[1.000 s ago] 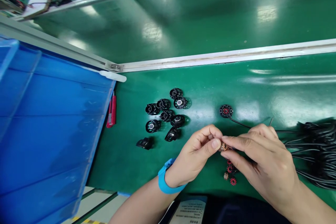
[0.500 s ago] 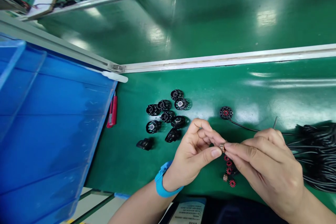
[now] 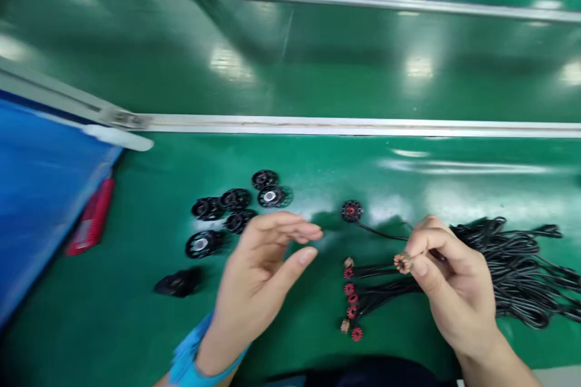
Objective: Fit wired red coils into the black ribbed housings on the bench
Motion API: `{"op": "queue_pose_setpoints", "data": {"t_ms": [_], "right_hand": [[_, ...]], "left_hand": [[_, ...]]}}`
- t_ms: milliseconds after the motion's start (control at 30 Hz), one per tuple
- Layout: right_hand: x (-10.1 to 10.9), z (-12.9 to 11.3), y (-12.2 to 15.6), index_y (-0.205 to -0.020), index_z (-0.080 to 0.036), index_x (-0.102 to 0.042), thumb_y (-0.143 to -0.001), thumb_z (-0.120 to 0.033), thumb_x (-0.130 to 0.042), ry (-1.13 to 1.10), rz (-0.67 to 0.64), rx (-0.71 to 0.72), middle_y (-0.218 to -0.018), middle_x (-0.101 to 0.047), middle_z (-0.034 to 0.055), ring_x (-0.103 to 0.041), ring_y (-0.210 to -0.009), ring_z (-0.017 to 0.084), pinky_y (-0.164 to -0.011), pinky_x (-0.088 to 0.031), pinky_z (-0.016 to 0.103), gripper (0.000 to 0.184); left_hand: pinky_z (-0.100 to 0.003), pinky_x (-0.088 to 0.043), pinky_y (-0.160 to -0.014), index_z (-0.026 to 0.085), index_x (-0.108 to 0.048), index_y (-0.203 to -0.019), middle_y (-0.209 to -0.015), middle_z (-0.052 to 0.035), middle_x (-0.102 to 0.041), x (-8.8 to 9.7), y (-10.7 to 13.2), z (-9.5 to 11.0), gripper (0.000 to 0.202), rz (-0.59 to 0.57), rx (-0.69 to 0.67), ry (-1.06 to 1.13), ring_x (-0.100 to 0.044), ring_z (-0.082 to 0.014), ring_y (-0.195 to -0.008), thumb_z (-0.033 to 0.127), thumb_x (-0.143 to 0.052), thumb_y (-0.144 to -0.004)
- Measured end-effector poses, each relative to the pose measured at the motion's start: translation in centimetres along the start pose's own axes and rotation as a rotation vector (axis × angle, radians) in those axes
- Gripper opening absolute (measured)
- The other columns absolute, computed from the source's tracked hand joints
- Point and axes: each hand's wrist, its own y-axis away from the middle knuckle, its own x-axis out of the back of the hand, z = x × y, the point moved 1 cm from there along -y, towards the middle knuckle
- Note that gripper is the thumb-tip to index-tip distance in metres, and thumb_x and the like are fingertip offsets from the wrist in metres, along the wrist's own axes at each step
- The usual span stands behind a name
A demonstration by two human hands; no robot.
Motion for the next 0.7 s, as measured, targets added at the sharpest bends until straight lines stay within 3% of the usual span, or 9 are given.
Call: {"op": "queue_pose_setpoints", "data": {"t_ms": [67, 167, 233, 333, 400, 533, 600, 700], "right_hand": [[0.7, 0.0, -0.9, -0.087, -0.024, -0.067, -0.095, -0.042, -0.075, -0.125, 0.075, -0.022, -0.075, -0.049, 0.0017, -0.048, -0.076, 0.018, -0.069, -0.042, 0.033, 0.022], [1.7, -0.2, -2.3, -0.079, -0.024, -0.057, -0.093, -0.053, -0.075, -0.218, 0.143, -0.037, -0.068, -0.034, -0.0023, -0.037, -0.068, 0.016, -0.066, -0.04, 0.031, 0.037], [2.1, -0.4, -3.0, -0.08, -0.025, -0.055, -0.089, -0.054, -0.079, -0.279, 0.19, -0.051, -0.067, -0.025, -0.0043, -0.031, -0.066, 0.015, -0.063, -0.038, 0.029, 0.039], [2.3, -0.7, -3.4, -0.082, -0.026, -0.056, -0.083, -0.053, -0.085, -0.34, 0.245, -0.056, -0.068, -0.017, -0.0056, -0.026, -0.064, 0.015, -0.06, -0.035, 0.027, 0.039], [2.3, -0.8, -3.4, -0.082, -0.027, -0.056, -0.082, -0.052, -0.086, -0.362, 0.264, -0.061, -0.068, -0.016, -0.0057, -0.025, -0.064, 0.015, -0.059, -0.035, 0.027, 0.04], [2.2, -1.2, -3.0, -0.082, -0.025, -0.057, -0.079, -0.047, -0.09, -0.391, 0.273, -0.083, -0.067, -0.019, -0.0054, -0.028, -0.065, 0.015, -0.061, -0.037, 0.027, 0.04], [2.3, -1.4, -2.5, -0.079, -0.024, -0.056, -0.079, -0.045, -0.09, -0.35, 0.25, -0.075, -0.066, -0.023, -0.0046, -0.031, -0.066, 0.015, -0.063, -0.039, 0.028, 0.04], [2.3, -1.5, -1.7, -0.077, -0.024, -0.056, -0.085, -0.046, -0.084, -0.193, 0.17, -0.021, -0.066, -0.03, -0.0024, -0.037, -0.067, 0.017, -0.065, -0.041, 0.034, 0.037]], "left_hand": [[-0.036, -0.061, -0.088, 0.028, -0.065, -0.124, -0.11, -0.0034, -0.077, 1.0, -0.6, -0.1, 0.029, 0.086, -0.129, -0.319, -0.074, -0.0208, -0.097, 0.027, -0.075, -0.098], [-0.058, -0.052, -0.108, 0.029, -0.069, -0.13, -0.132, -0.0097, -0.073, 2.2, -1.6, -0.7, 0.032, 0.153, -0.301, -0.741, -0.069, -0.0373, -0.123, 0.035, -0.073, -0.098], [-0.073, -0.039, -0.117, 0.03, -0.063, -0.145, -0.157, -0.0125, -0.059, 2.7, -2.1, -1.3, 0.045, 0.166, -0.322, -0.896, -0.052, -0.0491, -0.146, 0.039, -0.068, -0.101], [-0.081, -0.026, -0.122, 0.032, -0.044, -0.165, -0.171, -0.0112, -0.042, 2.9, -2.3, -2.1, 0.062, 0.125, -0.306, -0.984, -0.03, -0.0531, -0.159, 0.041, -0.059, -0.105], [-0.08, -0.025, -0.123, 0.031, -0.04, -0.167, -0.166, -0.0127, -0.049, 3.0, -2.2, -2.6, 0.062, 0.088, -0.319, -1.03, -0.031, -0.0502, -0.16, 0.038, -0.055, -0.107], [-0.067, -0.046, -0.116, 0.018, -0.061, -0.151, -0.137, -0.0169, -0.074, 3.0, -1.7, -2.6, 0.045, -0.035, -0.415, -1.097, -0.057, -0.044, -0.145, 0.025, -0.053, -0.107], [-0.057, -0.055, -0.111, 0.015, -0.066, -0.144, -0.135, -0.0158, -0.075, 2.6, -1.2, -2.1, 0.041, -0.16, -0.458, -1.067, -0.065, -0.0378, -0.137, 0.017, -0.05, -0.106], [-0.047, -0.058, -0.114, 0.017, -0.064, -0.144, -0.147, -0.0117, -0.069, 1.3, -0.3, -1.3, 0.044, -0.332, -0.46, -0.953, -0.065, -0.0278, -0.139, 0.006, -0.046, -0.106]]}}
